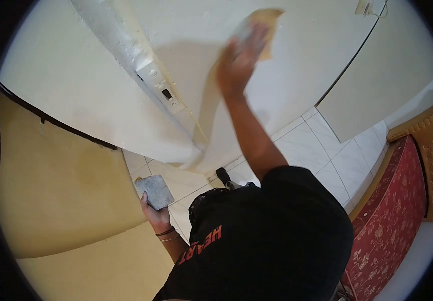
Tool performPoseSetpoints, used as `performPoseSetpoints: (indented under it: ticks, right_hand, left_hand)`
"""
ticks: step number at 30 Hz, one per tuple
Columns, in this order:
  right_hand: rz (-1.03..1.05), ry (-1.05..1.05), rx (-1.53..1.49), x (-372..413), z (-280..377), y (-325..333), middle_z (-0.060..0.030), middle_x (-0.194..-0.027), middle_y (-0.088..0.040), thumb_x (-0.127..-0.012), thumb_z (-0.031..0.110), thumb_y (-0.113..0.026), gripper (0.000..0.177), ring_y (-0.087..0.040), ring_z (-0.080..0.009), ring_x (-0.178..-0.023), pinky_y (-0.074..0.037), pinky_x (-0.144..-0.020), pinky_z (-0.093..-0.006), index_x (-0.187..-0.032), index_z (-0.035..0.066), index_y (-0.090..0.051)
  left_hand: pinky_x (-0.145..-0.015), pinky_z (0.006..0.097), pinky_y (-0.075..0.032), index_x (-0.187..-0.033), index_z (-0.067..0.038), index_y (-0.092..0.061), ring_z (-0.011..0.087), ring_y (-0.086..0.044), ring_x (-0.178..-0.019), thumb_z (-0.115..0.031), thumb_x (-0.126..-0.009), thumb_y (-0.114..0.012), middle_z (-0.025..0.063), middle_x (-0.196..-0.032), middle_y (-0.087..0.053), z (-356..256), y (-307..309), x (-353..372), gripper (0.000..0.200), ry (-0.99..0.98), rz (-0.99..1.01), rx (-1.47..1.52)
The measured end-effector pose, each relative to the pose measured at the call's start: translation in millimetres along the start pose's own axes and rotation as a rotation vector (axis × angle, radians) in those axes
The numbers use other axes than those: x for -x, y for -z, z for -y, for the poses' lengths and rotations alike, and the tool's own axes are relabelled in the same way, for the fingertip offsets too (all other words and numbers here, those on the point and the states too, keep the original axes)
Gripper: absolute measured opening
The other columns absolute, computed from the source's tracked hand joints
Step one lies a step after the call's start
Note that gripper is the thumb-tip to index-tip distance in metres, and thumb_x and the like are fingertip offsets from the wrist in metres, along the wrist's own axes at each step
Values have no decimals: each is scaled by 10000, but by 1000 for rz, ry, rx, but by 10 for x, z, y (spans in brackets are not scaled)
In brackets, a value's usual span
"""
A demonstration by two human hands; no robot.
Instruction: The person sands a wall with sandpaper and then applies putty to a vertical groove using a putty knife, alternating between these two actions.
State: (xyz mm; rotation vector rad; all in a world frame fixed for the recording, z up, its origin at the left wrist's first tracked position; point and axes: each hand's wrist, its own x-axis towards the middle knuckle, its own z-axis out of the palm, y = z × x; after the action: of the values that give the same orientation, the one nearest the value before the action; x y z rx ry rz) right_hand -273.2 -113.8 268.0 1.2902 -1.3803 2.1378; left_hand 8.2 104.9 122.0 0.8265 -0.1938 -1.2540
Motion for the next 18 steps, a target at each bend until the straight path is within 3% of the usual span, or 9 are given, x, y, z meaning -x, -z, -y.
performPoseSetpoints:
  ticks: [1,5,7,11,13,16,18]
  right_hand:
    - [80,189,137,175,50,-16,-254,-1361,-315,-915,202,-417,518,-262,-390,-1285,-171,-1061,-413,-1323,-84,-272]
    - [180,247,51,211,-98,15,-267,-1371,-289,-919,205,-412,527,-225,-391,-1303,-165,-1065,-413,-1331,-82,-253]
    - [-64,22,-243,-221,-71,-37,-253,-1400,-250,-917,223,-420,525,-166,-378,-1333,-108,-1070,-473,-1331,-66,-276]
    - [-65,-73,-172,-315,33,11,-243,-1392,-272,-919,236,-422,524,-179,-365,-1333,-95,-1064,-498,-1332,-56,-284]
    - [121,175,62,188,63,16,-246,-1370,-304,-918,236,-430,513,-206,-366,-1324,-131,-1060,-484,-1316,-61,-302]
    - [165,233,30,345,-262,108,-247,-1355,-322,-914,223,-441,497,-246,-365,-1307,-157,-1056,-471,-1302,-61,-320]
    - [-44,-74,-233,-73,-294,65,-244,-1356,-327,-911,194,-442,491,-305,-351,-1274,-196,-1057,-396,-1301,-74,-310]
  left_hand:
    - [-934,394,-381,-1192,-31,-459,232,-502,-1083,-240,-856,-494,84,-1157,-538,10,-3,1,397,-2,3,5]
    - [-937,392,-378,-1204,-32,-450,231,-498,-1085,-252,-860,-489,86,-1170,-530,16,-13,14,410,-21,-23,9]
    - [-938,393,-377,-1210,-33,-448,231,-497,-1085,-256,-861,-487,85,-1176,-526,26,7,-3,416,-19,-27,4]
    - [-944,390,-372,-1236,-50,-436,225,-491,-1091,-293,-886,-473,74,-1181,-523,46,-159,81,428,-35,-31,-13]
    - [-943,390,-373,-1243,-58,-434,223,-491,-1091,-308,-895,-468,71,-1178,-524,54,-211,96,430,-69,-24,0]
    - [-941,387,-376,-1249,-73,-433,216,-486,-1097,-330,-907,-455,65,-1184,-522,26,-229,101,429,-96,51,54]
    - [-938,384,-379,-1251,-82,-435,213,-486,-1096,-335,-906,-454,60,-1185,-522,21,-234,111,428,-97,1,8]
